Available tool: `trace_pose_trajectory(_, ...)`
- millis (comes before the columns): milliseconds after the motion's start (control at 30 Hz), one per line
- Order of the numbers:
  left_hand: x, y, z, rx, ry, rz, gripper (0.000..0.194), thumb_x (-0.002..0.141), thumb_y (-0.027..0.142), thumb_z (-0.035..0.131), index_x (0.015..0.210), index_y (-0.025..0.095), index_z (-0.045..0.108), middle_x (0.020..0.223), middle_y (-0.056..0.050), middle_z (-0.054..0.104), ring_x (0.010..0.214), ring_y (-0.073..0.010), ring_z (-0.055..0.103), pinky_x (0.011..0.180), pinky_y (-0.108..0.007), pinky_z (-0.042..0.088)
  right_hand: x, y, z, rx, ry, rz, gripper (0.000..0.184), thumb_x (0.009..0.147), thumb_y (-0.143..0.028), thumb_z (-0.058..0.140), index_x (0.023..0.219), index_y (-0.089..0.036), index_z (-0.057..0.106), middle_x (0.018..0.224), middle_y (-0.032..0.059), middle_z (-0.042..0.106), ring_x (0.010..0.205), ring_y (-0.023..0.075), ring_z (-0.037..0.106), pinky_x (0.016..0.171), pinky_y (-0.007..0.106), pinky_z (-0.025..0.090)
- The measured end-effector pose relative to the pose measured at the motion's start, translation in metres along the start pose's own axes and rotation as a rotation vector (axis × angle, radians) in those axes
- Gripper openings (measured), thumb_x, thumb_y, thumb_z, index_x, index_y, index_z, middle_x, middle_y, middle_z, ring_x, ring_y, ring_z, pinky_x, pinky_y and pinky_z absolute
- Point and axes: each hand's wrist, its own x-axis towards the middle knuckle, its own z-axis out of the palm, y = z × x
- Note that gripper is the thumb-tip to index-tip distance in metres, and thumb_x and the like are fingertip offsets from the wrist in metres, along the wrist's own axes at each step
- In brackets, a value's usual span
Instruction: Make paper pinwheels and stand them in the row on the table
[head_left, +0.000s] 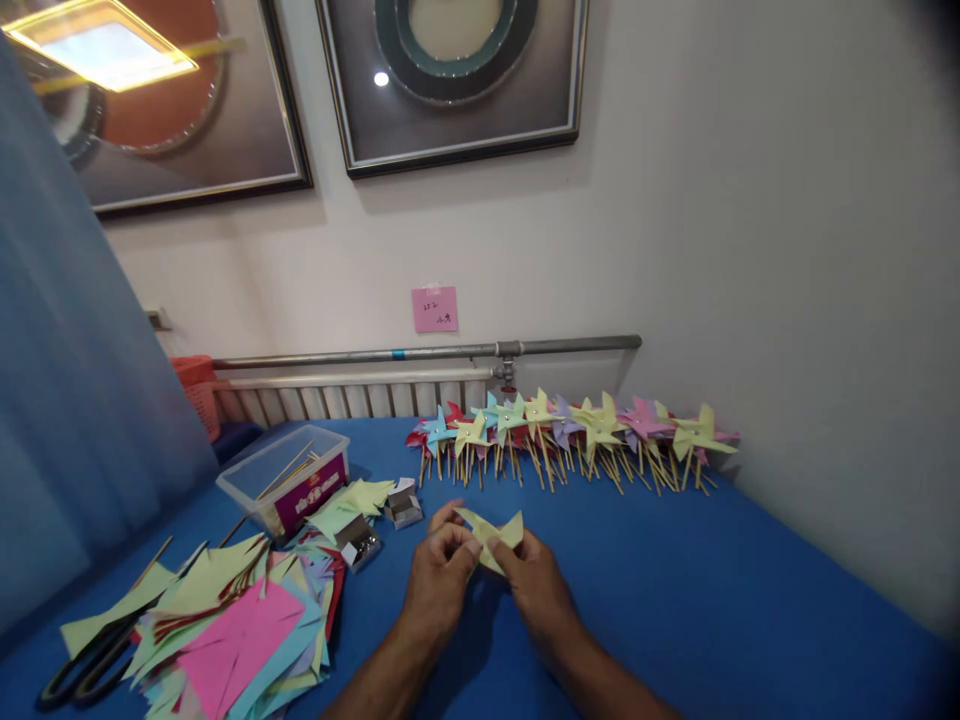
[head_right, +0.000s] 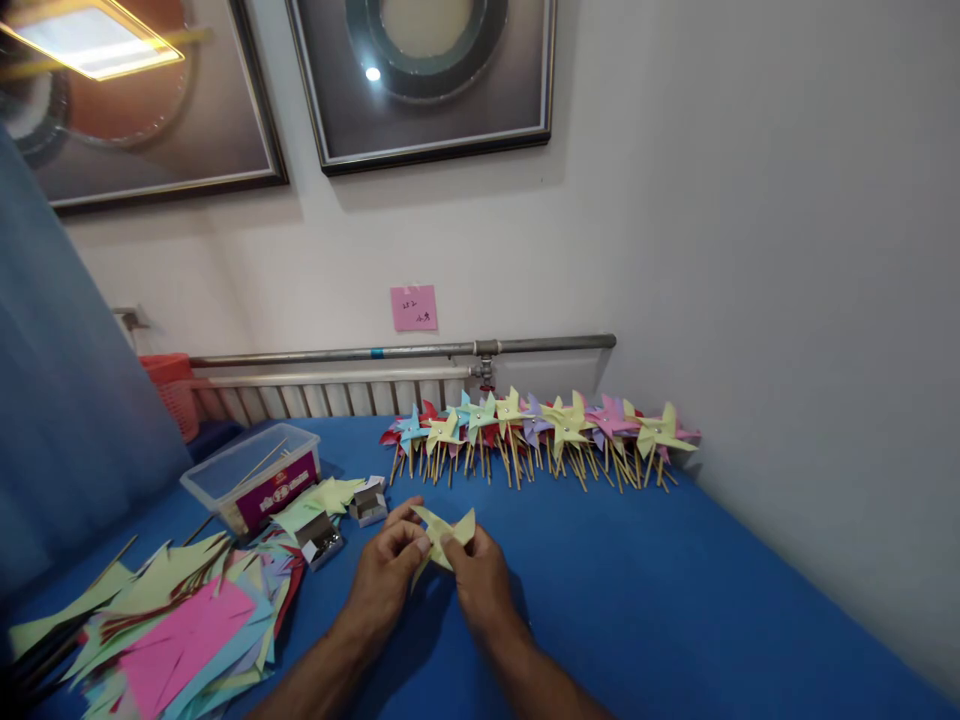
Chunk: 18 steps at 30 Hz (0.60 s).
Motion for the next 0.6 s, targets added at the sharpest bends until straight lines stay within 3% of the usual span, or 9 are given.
trace_pose_trajectory(100, 0.0001, 0.0037, -0.0011, 0.005, -0.034, 0.009, 0.018, 0.079, 0.026, 0.060, 0.062, 0.020, 0.061, 0.129, -0.015, 0.065, 0.142, -0.0301, 0.042, 0.105, -0.038, 0.043, -0.0025, 0.0001, 0.0031, 0.021, -0.019, -0.026, 0.033, 0.074, -0.046, 0.070, 0.092, -0.019, 0.071, 0.090, 0.0073, 0.078, 0.081, 0.0252, 0.069, 0.072, 0.032, 0.054)
trace_pose_trajectory(233, -0.0009, 0.0093, -0.0031, 0.034, -0.039, 0.032, 0.017, 0.078, 0.026, 0.060, 0.062, 0.020, 0.059, 0.130, -0.015, 0.065, 0.138, -0.0305, 0.047, 0.105, -0.040, 0.041, -0.0033, 0.0020, 0.0047, 0.060, -0.023, -0.022, 0.038, 0.072, -0.049, 0.072, 0.095, -0.019, 0.070, 0.085, 0.0063, 0.077, 0.077, 0.0239, 0.068, 0.069, 0.031, 0.052)
trace_pose_trajectory(400, 0.0003, 0.0050, -0.0039, 0.044, -0.047, 0.058, 0.016, 0.078, 0.027, 0.058, 0.064, 0.020, 0.060, 0.117, -0.015, 0.069, 0.134, -0.0312, 0.049, 0.103, -0.042, 0.040, -0.0029, 0.0018, 0.0038, 0.098, -0.040, 0.002, 0.038, 0.072, -0.048, 0.074, 0.095, -0.018, 0.071, 0.084, 0.0058, 0.076, 0.076, 0.0235, 0.068, 0.070, 0.031, 0.051)
trace_pose_trajectory(600, 0.0017, 0.0014, -0.0046, 0.085, -0.022, 0.042, 0.012, 0.078, 0.023, 0.058, 0.067, 0.019, 0.062, 0.122, -0.013, 0.066, 0.124, -0.0297, 0.057, 0.100, -0.041, 0.042, -0.0043, -0.0008, 0.0043, 0.115, -0.059, 0.017, 0.037, 0.072, -0.048, 0.075, 0.093, -0.018, 0.071, 0.083, 0.0053, 0.076, 0.074, 0.0222, 0.066, 0.068, 0.030, 0.049)
